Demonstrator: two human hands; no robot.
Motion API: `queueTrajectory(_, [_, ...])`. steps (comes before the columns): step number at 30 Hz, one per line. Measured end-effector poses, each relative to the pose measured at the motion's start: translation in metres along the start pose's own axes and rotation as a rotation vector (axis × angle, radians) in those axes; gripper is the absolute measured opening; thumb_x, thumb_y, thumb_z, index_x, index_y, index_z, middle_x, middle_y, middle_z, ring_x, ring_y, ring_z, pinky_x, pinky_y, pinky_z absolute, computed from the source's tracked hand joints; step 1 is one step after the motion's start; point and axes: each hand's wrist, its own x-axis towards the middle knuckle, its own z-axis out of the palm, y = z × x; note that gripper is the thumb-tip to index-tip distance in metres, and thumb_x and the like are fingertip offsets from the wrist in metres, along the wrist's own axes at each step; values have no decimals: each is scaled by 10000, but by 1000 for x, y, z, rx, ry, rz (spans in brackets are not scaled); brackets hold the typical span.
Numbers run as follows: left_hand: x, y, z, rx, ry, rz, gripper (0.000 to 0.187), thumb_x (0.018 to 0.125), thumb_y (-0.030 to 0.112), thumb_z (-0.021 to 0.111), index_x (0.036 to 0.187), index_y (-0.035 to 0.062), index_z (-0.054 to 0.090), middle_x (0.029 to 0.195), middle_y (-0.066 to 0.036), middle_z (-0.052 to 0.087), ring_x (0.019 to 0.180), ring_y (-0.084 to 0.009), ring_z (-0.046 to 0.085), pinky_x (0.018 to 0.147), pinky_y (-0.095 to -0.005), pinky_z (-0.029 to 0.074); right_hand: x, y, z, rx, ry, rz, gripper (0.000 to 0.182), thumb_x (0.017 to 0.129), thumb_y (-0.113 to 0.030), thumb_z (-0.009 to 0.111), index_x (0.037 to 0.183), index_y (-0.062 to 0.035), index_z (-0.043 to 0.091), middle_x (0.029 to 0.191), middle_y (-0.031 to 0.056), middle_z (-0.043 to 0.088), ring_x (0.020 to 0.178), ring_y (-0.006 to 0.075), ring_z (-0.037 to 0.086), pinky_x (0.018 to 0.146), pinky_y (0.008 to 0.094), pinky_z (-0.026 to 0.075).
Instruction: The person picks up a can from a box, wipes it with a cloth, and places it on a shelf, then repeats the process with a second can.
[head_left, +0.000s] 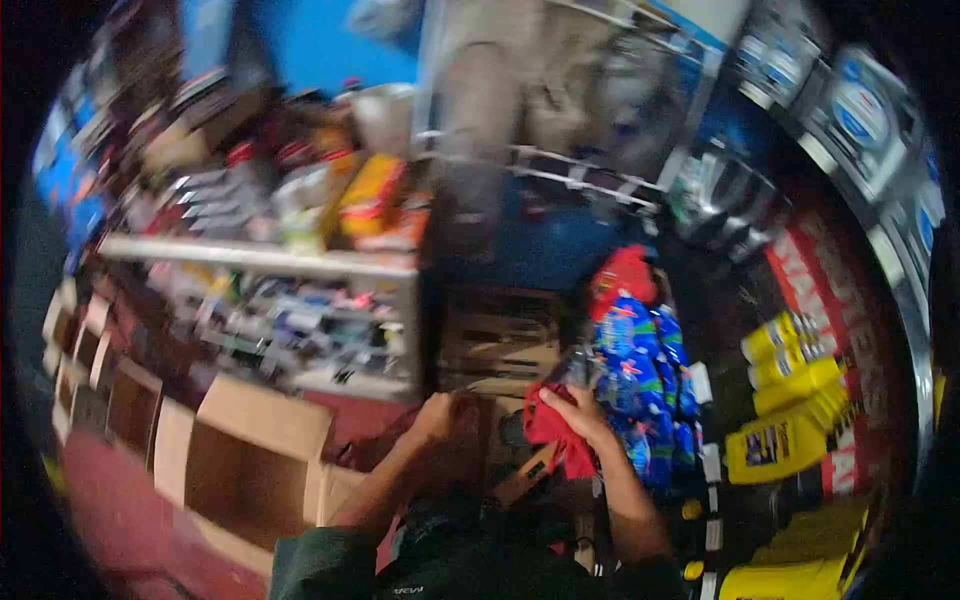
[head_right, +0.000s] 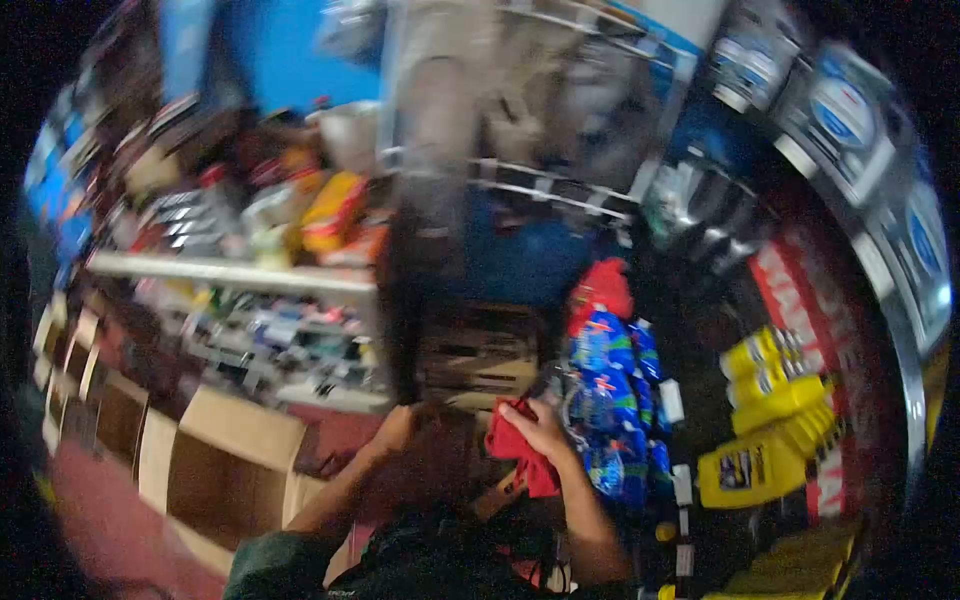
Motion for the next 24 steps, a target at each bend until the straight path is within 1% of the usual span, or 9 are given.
queueTrajectory(3, [-104,-46,-4,-74,93,-208,303,913,267,696,1088,21,726,1030,-251,744,967,-459,711,848,-518,563,9,26,89,-42,-382,110,385,969,-422,752,1077,-53,772,984,-19,740,904,98,659,822,277,530])
queueTrajectory(6, [-217,-88,14,22,150,-326,340,911,284,718,1121,16,710,1097,-255,735,1013,-452,701,848,-528,555,-5,48,173,-133,-609,135,397,960,-440,760,1052,-54,777,982,-23,740,877,100,659,802,280,533])
queueTrajectory(8, [-286,-84,12,-20,9,-402,344,941,294,710,1131,8,700,1146,-248,731,1055,-404,711,863,-510,560,-23,64,214,-247,-654,271,416,940,-465,777,1029,-59,780,978,-12,742,854,105,663,786,286,536])
queueTrajectory(12, [-413,-125,58,-461,229,-290,362,977,337,692,1145,17,706,1130,-212,746,1067,-345,719,879,-478,563,-71,98,265,-512,-790,349,437,924,-487,787,1036,-65,777,991,12,750,852,121,684,786,296,549])
queueTrajectory(14, [-472,-114,50,-464,112,-404,425,1007,397,699,1250,49,674,1110,-147,757,1009,-282,717,867,-456,585,-106,79,286,-420,-870,600,451,931,-487,774,1075,-60,762,1025,51,765,884,167,721,832,329,581])
queueTrajectory(15, [-504,-97,36,-524,161,-524,466,975,442,711,1167,17,705,1105,-188,756,1021,-317,727,876,-439,562,-124,66,299,-442,-895,583,451,931,-487,774,1075,-60,762,1025,51,765,884,167,721,832,329,581])
queueTrajectory(18, [-603,-135,71,-494,274,-515,502,972,470,707,1169,8,707,1101,-210,756,1025,-333,733,891,-435,564,-178,20,353,-131,-851,781,452,970,-462,720,1175,-60,733,1130,96,765,965,227,747,890,393,614])
queueTrajectory(20, [-669,-162,93,-520,357,-808,560,954,532,703,1185,22,716,1086,-221,757,1021,-351,735,891,-442,566,-203,16,397,-46,-880,782,472,987,-491,679,1171,-59,730,1116,102,769,963,245,750,905,414,613])
queueTrajectory(24, [-810,-208,119,-289,531,-1178,563,887,546,750,1123,35,755,1052,-224,763,1025,-345,737,883,-448,572,-241,16,496,46,-933,797,515,1006,-540,622,1198,-70,712,1151,118,764,1017,275,743,973,465,594])
